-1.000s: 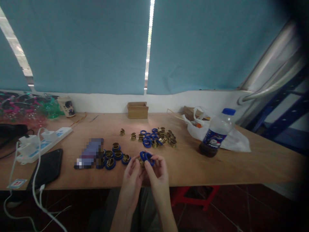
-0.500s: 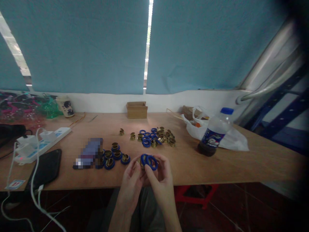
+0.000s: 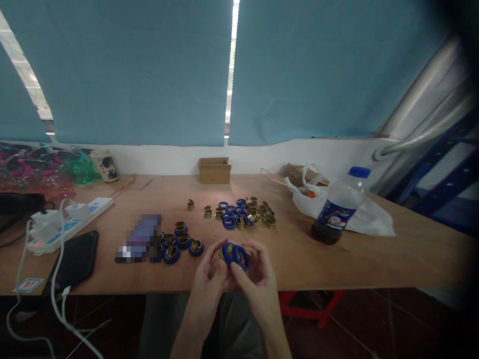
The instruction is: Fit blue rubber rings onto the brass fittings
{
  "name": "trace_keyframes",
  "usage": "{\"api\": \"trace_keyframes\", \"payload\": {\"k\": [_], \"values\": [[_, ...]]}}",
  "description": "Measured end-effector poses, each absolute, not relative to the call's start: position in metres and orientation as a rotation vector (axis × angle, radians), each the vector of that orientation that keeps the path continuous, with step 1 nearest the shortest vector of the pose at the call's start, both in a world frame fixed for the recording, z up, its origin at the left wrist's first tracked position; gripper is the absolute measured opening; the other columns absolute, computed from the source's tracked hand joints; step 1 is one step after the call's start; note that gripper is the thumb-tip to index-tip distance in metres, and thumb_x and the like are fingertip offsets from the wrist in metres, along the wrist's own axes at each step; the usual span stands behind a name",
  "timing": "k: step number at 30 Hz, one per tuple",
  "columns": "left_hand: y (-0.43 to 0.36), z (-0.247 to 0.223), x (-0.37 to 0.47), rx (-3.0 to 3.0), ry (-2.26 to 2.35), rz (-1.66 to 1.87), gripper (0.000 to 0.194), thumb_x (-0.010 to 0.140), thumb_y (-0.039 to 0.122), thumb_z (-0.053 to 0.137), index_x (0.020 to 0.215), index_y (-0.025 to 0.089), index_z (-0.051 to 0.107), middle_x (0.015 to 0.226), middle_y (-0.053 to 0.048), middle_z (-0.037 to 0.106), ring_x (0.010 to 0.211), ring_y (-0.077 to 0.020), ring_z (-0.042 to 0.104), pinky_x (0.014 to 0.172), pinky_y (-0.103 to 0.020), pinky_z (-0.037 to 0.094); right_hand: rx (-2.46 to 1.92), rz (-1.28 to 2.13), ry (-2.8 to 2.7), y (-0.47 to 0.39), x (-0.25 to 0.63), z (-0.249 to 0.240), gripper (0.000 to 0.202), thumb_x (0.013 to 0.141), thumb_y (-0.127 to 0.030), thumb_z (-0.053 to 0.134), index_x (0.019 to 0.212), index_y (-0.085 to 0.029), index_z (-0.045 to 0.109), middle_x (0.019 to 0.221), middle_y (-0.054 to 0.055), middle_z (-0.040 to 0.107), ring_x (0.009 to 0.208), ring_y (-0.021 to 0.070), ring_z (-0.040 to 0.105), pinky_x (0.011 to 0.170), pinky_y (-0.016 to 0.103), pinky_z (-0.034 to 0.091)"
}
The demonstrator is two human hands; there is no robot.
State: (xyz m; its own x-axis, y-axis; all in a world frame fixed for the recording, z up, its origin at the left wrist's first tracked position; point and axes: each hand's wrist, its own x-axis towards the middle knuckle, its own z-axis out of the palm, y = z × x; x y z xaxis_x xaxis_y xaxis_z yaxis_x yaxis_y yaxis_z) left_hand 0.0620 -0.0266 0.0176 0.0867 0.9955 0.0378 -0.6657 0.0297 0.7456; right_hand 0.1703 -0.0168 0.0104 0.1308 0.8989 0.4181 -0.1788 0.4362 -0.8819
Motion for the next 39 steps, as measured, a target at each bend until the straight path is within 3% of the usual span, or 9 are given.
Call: {"api": "trace_keyframes", "payload": {"k": [2, 9, 16, 20, 24, 29, 33, 36, 39], "values": [[-0.027, 0.02, 0.061, 0.782, 0.65, 1.389, 0.041, 0.084, 0.041, 0.069, 0.12, 0.021, 0.067, 0.119, -0.011, 0.071, 0.107, -0.0263, 0.067, 0.094, -0.037, 0.052, -0.764, 0.904, -1.165, -0.017, 0.169, 0.011, 0.035, 0.08, -0.017, 0.07, 0.11, -0.029, 0.055, 0.106, 0.001, 0.067, 0.101, 0.0181, 0.066, 0.093, 0.031, 0.052], [-0.03, 0.022, 0.06, 0.894, 0.808, 1.335, 0.036, 0.082, 0.045, 0.069, 0.094, 0.012, 0.077, 0.095, -0.012, 0.078, 0.103, -0.0313, 0.068, 0.093, -0.04, 0.053, -0.771, 0.879, -1.129, -0.022, 0.165, 0.018, 0.033, 0.077, -0.014, 0.071, 0.105, -0.026, 0.058, 0.11, 0.004, 0.069, 0.106, 0.0219, 0.066, 0.097, 0.038, 0.052], [-0.032, 0.009, 0.06, 0.599, 0.766, 1.421, 0.038, 0.079, 0.04, 0.074, 0.112, 0.02, 0.07, 0.108, -0.011, 0.077, 0.112, -0.0306, 0.067, 0.1, -0.042, 0.049, -0.793, 0.941, -1.107, -0.023, 0.162, 0.014, 0.045, 0.079, -0.021, 0.073, 0.118, -0.027, 0.051, 0.126, 0.008, 0.066, 0.116, 0.0233, 0.062, 0.103, 0.042, 0.048], [-0.032, 0.013, 0.062, 0.565, 0.726, 1.397, 0.045, 0.084, 0.042, 0.069, 0.122, 0.019, 0.061, 0.112, -0.014, 0.075, 0.109, -0.0295, 0.069, 0.103, -0.046, 0.047, -0.901, 0.765, -1.032, -0.016, 0.171, 0.004, 0.04, 0.082, -0.028, 0.071, 0.118, -0.024, 0.053, 0.127, 0.01, 0.064, 0.12, 0.0244, 0.059, 0.104, 0.044, 0.044], [-0.033, 0.018, 0.06, 0.673, 0.709, 1.395, 0.042, 0.086, 0.045, 0.065, 0.113, 0.013, 0.062, 0.103, -0.018, 0.077, 0.107, -0.0327, 0.07, 0.1, -0.049, 0.047, -1.148, 0.511, -1.143, -0.008, 0.194, -0.008, 0.038, 0.082, -0.032, 0.069, 0.116, -0.021, 0.058, 0.119, 0.012, 0.065, 0.112, 0.0275, 0.06, 0.1, 0.048, 0.045], [-0.033, 0.013, 0.055, 0.703, 0.751, 1.461, 0.039, 0.085, 0.044, 0.067, 0.109, 0.013, 0.064, 0.095, -0.016, 0.079, 0.101, -0.0324, 0.072, 0.096, -0.046, 0.049, -1.424, 0.138, -1.477, -0.002, 0.202, -0.024, 0.027, 0.081, -0.026, 0.064, 0.107, -0.019, 0.066, 0.104, 0.014, 0.07, 0.102, 0.0345, 0.06, 0.092, 0.057, 0.045], [-0.033, 0.011, 0.051, 0.684, 0.762, 1.444, 0.039, 0.081, 0.046, 0.071, 0.102, 0.014, 0.068, 0.091, -0.014, 0.079, 0.095, -0.0308, 0.073, 0.091, -0.041, 0.052, -1.396, 0.056, -1.557, -0.001, 0.192, -0.028, 0.03, 0.082, -0.025, 0.064, 0.111, -0.02, 0.064, 0.113, 0.015, 0.068, 0.111, 0.0361, 0.056, 0.1, 0.061, 0.037], [-0.032, 0.013, 0.049, 0.757, 0.755, 1.422, 0.037, 0.081, 0.048, 0.07, 0.096, 0.014, 0.069, 0.086, -0.012, 0.078, 0.092, -0.0305, 0.074, 0.087, -0.039, 0.053, -1.329, 0.114, -1.476, -0.005, 0.187, -0.02, 0.035, 0.084, -0.031, 0.063, 0.116, -0.018, 0.061, 0.12, 0.016, 0.064, 0.113, 0.0348, 0.055, 0.099, 0.058, 0.039], [-0.03, 0.012, 0.049, 0.764, 0.773, 1.434, 0.039, 0.079, 0.05, 0.071, 0.097, 0.015, 0.07, 0.083, -0.011, 0.078, 0.088, -0.0313, 0.074, 0.084, -0.04, 0.055, -1.272, 0.335, -1.347, -0.016, 0.181, -0.002, 0.026, 0.09, -0.035, 0.056, 0.108, -0.018, 0.063, 0.108, 0.013, 0.068, 0.102, 0.0296, 0.062, 0.092, 0.048, 0.047]]}}
